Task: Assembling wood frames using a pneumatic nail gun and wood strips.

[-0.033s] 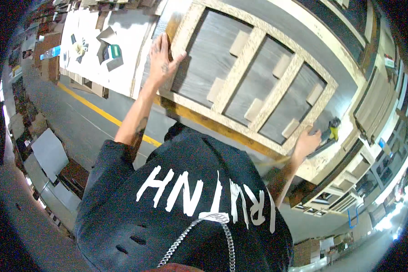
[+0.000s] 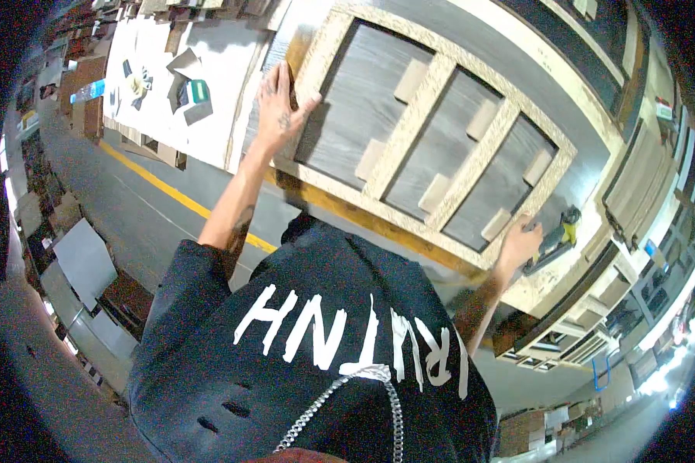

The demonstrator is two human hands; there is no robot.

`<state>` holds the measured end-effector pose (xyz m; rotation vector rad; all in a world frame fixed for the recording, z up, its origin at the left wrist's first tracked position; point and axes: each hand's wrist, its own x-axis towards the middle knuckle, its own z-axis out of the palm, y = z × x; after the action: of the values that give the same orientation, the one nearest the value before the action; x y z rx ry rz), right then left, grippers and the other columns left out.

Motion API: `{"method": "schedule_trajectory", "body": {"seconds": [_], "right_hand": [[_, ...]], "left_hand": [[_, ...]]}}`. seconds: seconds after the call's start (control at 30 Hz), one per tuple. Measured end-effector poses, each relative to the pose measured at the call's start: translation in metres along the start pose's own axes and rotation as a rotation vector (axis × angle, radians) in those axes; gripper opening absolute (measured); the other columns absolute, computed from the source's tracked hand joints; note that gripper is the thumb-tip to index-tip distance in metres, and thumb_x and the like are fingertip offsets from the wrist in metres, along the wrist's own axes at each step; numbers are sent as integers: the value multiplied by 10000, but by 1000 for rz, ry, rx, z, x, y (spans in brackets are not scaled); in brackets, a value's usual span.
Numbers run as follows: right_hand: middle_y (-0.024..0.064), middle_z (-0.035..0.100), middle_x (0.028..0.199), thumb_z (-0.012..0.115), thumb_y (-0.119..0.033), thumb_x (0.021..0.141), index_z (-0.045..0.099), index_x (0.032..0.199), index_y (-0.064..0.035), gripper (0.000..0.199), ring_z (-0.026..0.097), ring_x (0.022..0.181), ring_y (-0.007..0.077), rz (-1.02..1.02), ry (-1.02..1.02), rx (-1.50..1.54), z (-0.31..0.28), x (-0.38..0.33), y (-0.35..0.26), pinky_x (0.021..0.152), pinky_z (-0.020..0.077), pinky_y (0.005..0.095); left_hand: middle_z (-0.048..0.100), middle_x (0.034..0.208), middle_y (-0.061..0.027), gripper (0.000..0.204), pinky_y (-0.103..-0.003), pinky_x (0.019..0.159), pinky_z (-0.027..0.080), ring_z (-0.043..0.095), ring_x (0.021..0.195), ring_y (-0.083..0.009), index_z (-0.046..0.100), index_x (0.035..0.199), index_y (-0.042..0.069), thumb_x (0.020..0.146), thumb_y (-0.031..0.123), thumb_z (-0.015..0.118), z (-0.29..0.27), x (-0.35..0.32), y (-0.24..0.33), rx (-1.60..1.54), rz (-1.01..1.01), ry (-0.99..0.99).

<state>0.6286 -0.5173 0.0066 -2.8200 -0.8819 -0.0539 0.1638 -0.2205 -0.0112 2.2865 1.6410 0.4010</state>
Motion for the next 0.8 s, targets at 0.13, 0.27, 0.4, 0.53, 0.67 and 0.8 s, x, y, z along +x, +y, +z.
{"method": "schedule_trajectory", "body": {"seconds": [0.13,0.27,0.4,0.53,0.67,0.8], "right_hand": [[350,596,1189,522,-560,913,582,1218,128,755,586,1099,484,91,-217,77,-4,19,-27,953,461,506],[328,604,1174,539,-662,865,604,1204,93,830,589,1093,468,253,-275,-153,-9,26,-57,949,454,518],[308,609,1177,535,-742,818,616,1203,71,904,587,1093,458,289,-283,-227,1,30,-47,954,447,523],[347,652,1074,552,-751,808,630,1113,147,952,622,1040,473,210,-159,-297,7,30,-45,915,473,489],[339,657,1059,578,-720,819,623,1083,162,922,625,1011,469,197,-187,-221,4,28,-36,886,471,471],[311,671,962,642,-625,838,654,1040,100,753,643,926,437,156,-238,-192,-4,32,-6,840,475,474]], "left_hand": [[344,1447,-277,1006,-580,1118,208,320,1344,-439,302,1461,-47,806,622,670,-5,11,11,-30,-124,-23],[321,1422,-263,1072,-599,1097,213,304,1327,-395,253,1450,-41,813,775,531,-8,43,29,-71,-182,-42],[247,1479,-304,1106,-628,1109,211,275,1361,-442,208,1524,41,791,807,522,25,69,28,-32,-84,26],[303,1400,-252,1036,-598,1045,247,314,1293,-416,223,1515,63,789,679,632,21,74,23,-99,-75,7],[330,1359,-236,1014,-570,998,277,339,1238,-411,228,1529,115,769,578,714,18,78,26,-56,-51,11],[326,1350,-246,992,-567,991,282,343,1219,-417,252,1543,185,757,550,733,15,80,26,-44,-37,-14]]}}
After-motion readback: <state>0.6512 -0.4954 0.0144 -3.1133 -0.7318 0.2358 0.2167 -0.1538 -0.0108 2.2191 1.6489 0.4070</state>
